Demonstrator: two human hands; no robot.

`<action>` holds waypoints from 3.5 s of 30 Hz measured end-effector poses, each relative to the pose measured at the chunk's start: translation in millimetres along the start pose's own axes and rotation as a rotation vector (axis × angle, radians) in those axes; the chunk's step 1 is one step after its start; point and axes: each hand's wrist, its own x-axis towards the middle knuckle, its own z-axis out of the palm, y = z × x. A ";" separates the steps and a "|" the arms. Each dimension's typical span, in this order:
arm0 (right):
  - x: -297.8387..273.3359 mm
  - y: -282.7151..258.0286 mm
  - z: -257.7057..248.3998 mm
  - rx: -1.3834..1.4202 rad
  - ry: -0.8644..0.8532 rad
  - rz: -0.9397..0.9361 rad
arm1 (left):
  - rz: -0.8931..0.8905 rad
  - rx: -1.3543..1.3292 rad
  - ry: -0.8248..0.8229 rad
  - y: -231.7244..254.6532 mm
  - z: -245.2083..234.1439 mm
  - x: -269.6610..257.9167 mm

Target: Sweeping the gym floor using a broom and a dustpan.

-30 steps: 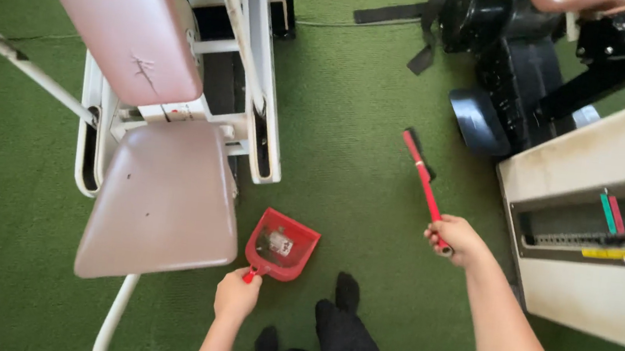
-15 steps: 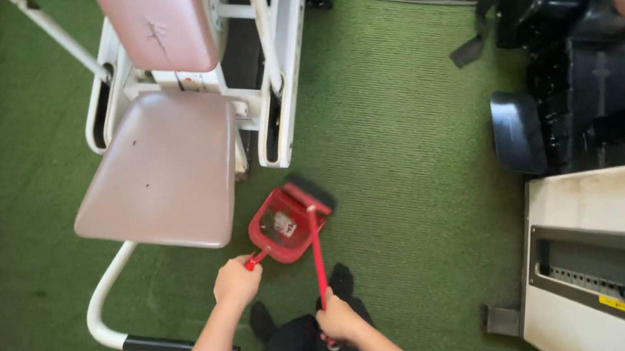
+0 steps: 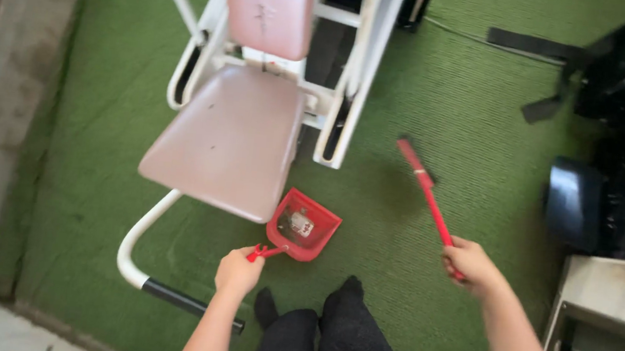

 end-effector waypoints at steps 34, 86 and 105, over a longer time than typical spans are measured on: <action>-16.5 203.9 337.5 -0.021 0.122 -0.025 | 0.286 0.072 -0.126 -147.5 -62.2 20.4; -75.4 80.5 28.9 0.753 0.203 -0.024 | 0.437 0.025 -0.163 53.0 23.0 19.1; 0.4 106.9 37.8 -0.028 0.223 0.068 | 0.421 0.236 -0.183 264.6 128.3 -4.0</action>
